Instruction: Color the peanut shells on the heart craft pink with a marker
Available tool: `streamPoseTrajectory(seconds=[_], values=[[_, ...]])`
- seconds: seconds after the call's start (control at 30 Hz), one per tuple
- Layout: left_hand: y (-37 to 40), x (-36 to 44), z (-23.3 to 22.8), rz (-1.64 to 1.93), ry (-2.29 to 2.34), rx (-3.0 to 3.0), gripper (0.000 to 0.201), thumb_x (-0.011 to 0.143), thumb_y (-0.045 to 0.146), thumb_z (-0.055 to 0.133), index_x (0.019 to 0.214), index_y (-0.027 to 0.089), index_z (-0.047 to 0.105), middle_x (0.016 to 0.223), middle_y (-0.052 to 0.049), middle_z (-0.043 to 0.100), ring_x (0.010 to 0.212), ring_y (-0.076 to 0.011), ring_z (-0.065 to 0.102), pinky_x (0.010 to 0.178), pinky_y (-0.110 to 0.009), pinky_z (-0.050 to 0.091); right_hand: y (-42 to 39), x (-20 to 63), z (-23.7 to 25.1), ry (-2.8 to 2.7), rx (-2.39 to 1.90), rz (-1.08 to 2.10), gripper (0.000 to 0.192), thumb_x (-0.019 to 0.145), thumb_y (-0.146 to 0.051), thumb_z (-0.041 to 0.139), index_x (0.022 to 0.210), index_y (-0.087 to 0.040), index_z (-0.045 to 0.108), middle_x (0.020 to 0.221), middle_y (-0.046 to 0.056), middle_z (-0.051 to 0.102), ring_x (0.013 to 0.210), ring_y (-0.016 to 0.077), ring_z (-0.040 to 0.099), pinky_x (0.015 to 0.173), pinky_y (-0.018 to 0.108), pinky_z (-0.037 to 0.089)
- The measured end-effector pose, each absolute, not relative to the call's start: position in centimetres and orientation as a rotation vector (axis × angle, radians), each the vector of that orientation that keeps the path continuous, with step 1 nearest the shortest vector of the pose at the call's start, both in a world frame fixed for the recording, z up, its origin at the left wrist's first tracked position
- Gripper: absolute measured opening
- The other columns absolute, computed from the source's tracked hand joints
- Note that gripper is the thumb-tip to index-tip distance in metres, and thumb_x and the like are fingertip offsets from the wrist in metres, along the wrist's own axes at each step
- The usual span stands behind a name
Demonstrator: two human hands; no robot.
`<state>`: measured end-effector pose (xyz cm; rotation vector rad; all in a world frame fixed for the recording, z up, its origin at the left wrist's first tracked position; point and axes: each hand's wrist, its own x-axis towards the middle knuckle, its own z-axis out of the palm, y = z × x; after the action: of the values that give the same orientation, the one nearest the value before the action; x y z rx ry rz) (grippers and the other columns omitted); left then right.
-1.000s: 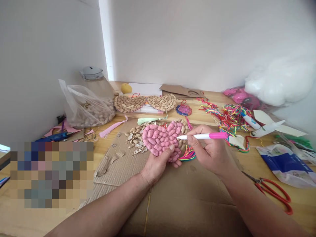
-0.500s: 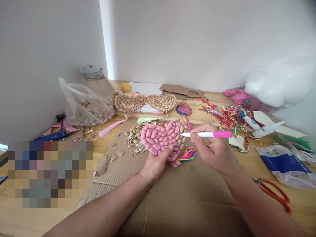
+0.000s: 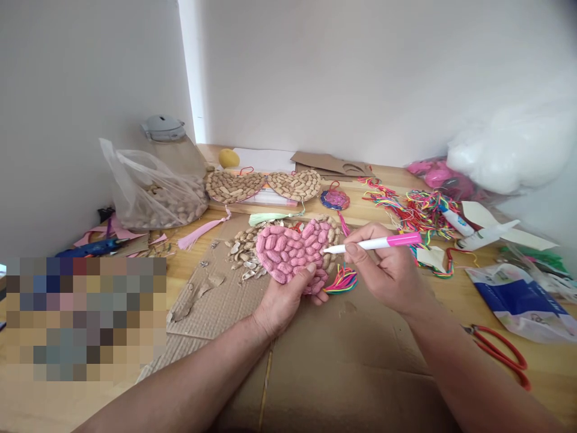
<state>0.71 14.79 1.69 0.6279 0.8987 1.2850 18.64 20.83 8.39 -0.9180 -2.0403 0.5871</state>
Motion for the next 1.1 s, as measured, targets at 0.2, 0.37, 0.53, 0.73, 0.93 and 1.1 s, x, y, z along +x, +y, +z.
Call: streamPoseTrajectory(seconds=[0.2, 0.37, 0.53, 0.73, 0.93, 1.1], values=[[14.76, 0.71, 1.7, 1.294, 0.902, 0.65, 0.048, 0.08, 0.053, 0.078, 0.101, 0.011, 0.07, 0.093, -0.012, 0.076, 0.061, -0.0174, 0.068, 0.056, -0.029, 0.054, 20.65, 18.34, 8.49, -2.075, -0.925, 0.52, 0.021, 0.099, -0.043, 0.061, 0.095, -0.023, 0.065, 0.084, 0.004, 0.069, 0.069, 0.0184, 0.06, 0.058, 0.031, 0.046], [14.73, 0.74, 1.67, 1.302, 0.913, 0.661, 0.043, 0.082, 0.051, 0.077, 0.1, 0.013, 0.069, 0.089, -0.011, 0.075, 0.059, -0.0171, 0.067, 0.056, -0.029, 0.053, 20.71, 18.39, 8.34, -2.084, -0.859, 0.507, 0.011, 0.101, -0.032, 0.058, 0.098, -0.022, 0.062, 0.09, 0.004, 0.066, 0.074, 0.0174, 0.059, 0.064, 0.032, 0.046], [14.75, 0.74, 1.56, 1.306, 0.929, 0.658, 0.043, 0.082, 0.053, 0.077, 0.098, 0.013, 0.07, 0.09, -0.011, 0.075, 0.06, -0.0175, 0.068, 0.056, -0.03, 0.054, 20.33, 18.09, 8.49, -2.099, -0.841, 0.571, 0.011, 0.101, -0.032, 0.057, 0.096, -0.023, 0.061, 0.089, 0.004, 0.065, 0.076, 0.0185, 0.059, 0.066, 0.033, 0.047], [14.8, 0.68, 1.5, 1.314, 0.915, 0.684, 0.041, 0.082, 0.053, 0.076, 0.097, 0.015, 0.07, 0.084, -0.009, 0.074, 0.06, -0.0179, 0.067, 0.055, -0.029, 0.053, 20.19, 17.88, 8.56, -2.081, -0.833, 0.519, 0.007, 0.101, -0.029, 0.058, 0.099, -0.023, 0.06, 0.092, 0.004, 0.066, 0.08, 0.0183, 0.061, 0.068, 0.033, 0.048], [14.89, 0.68, 1.34, 1.32, 0.914, 0.664, 0.044, 0.081, 0.053, 0.077, 0.099, 0.013, 0.07, 0.088, -0.009, 0.074, 0.06, -0.0171, 0.068, 0.055, -0.029, 0.053, 20.1, 17.67, 8.39, -2.122, -0.782, 0.524, 0.003, 0.1, -0.024, 0.058, 0.097, -0.022, 0.058, 0.092, 0.004, 0.065, 0.084, 0.0188, 0.062, 0.073, 0.035, 0.048], [14.93, 0.7, 1.21, 1.312, 0.901, 0.675, 0.041, 0.083, 0.052, 0.076, 0.095, 0.013, 0.07, 0.085, -0.009, 0.073, 0.06, -0.017, 0.068, 0.054, -0.028, 0.053, 20.22, 17.65, 8.54, -2.099, -0.792, 0.472, 0.001, 0.1, -0.023, 0.059, 0.099, -0.023, 0.059, 0.091, 0.003, 0.065, 0.083, 0.0181, 0.061, 0.071, 0.034, 0.048]])
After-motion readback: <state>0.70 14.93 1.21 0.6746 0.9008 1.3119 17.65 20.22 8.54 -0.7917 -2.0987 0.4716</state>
